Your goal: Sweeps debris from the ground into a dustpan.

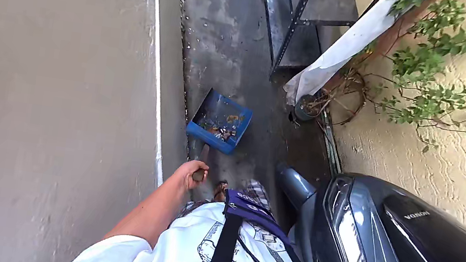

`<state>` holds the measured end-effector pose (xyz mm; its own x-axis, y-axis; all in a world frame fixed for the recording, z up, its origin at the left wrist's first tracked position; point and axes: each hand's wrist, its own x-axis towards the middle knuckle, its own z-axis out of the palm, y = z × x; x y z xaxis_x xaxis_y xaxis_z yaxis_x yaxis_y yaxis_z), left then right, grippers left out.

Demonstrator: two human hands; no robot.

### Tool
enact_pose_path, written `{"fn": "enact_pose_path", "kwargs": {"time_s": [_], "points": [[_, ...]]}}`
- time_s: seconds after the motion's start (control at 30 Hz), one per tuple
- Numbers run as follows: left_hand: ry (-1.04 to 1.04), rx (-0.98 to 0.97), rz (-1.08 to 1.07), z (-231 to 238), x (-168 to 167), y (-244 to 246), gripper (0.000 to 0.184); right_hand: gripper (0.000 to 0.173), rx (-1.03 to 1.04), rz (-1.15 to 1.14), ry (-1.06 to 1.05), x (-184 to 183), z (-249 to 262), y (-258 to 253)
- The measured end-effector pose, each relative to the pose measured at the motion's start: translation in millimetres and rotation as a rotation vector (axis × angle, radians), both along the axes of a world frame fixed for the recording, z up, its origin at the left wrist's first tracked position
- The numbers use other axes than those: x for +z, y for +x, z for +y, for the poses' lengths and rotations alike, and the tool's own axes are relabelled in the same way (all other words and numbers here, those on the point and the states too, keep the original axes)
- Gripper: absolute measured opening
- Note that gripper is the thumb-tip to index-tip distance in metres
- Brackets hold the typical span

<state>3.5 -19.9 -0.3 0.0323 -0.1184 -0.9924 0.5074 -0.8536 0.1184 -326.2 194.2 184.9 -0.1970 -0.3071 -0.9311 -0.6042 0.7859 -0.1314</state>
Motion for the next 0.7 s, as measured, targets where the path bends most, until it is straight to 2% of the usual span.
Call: {"fn": "enact_pose_path", "kwargs": {"time_s": [0.03, 0.07, 0.1, 0.13, 0.2, 0.27, 0.4, 0.5, 0.6, 0.7], "points": [[0.002, -0.010, -0.010, -20, 0, 4, 0.008, 0.045, -0.005, -0.048, 0.022, -47, -21, -17], [-0.003, -0.011, -0.020, -40, -3, 8, 0.008, 0.049, -0.020, -0.056, -0.134, -97, -27, -31], [-0.018, -0.008, -0.025, -60, -7, 13, 0.009, 0.053, -0.061, -0.002, -0.426, -159, -25, -41], [-0.031, -0.003, -0.028, -80, -12, 19, 0.010, 0.060, -0.154, -0.024, -0.357, -188, -56, -45], [-0.043, -0.001, -0.044, -120, -21, 26, 0.011, 0.068, -0.196, -0.036, -0.223, -215, -141, -50], [-0.034, 0.025, -0.069, -163, -27, 30, 0.013, 0.072, -0.077, 0.009, -0.211, -235, -232, -56], [0.020, 0.114, -0.115, -256, -37, 34, 0.013, 0.070, 0.031, 0.033, -0.241, -276, -421, -78], [0.108, 0.105, -0.169, -331, -35, 32, 0.009, 0.067, 0.060, 0.113, -0.247, -306, -555, -89], [0.198, 0.053, -0.258, -386, -35, 13, 0.006, 0.071, 0.124, 0.223, -0.222, -349, -648, -95], [0.241, 0.012, -0.302, -423, -37, -1, 0.004, 0.073, 0.479, 0.176, -0.079, -367, -698, -93]]}}
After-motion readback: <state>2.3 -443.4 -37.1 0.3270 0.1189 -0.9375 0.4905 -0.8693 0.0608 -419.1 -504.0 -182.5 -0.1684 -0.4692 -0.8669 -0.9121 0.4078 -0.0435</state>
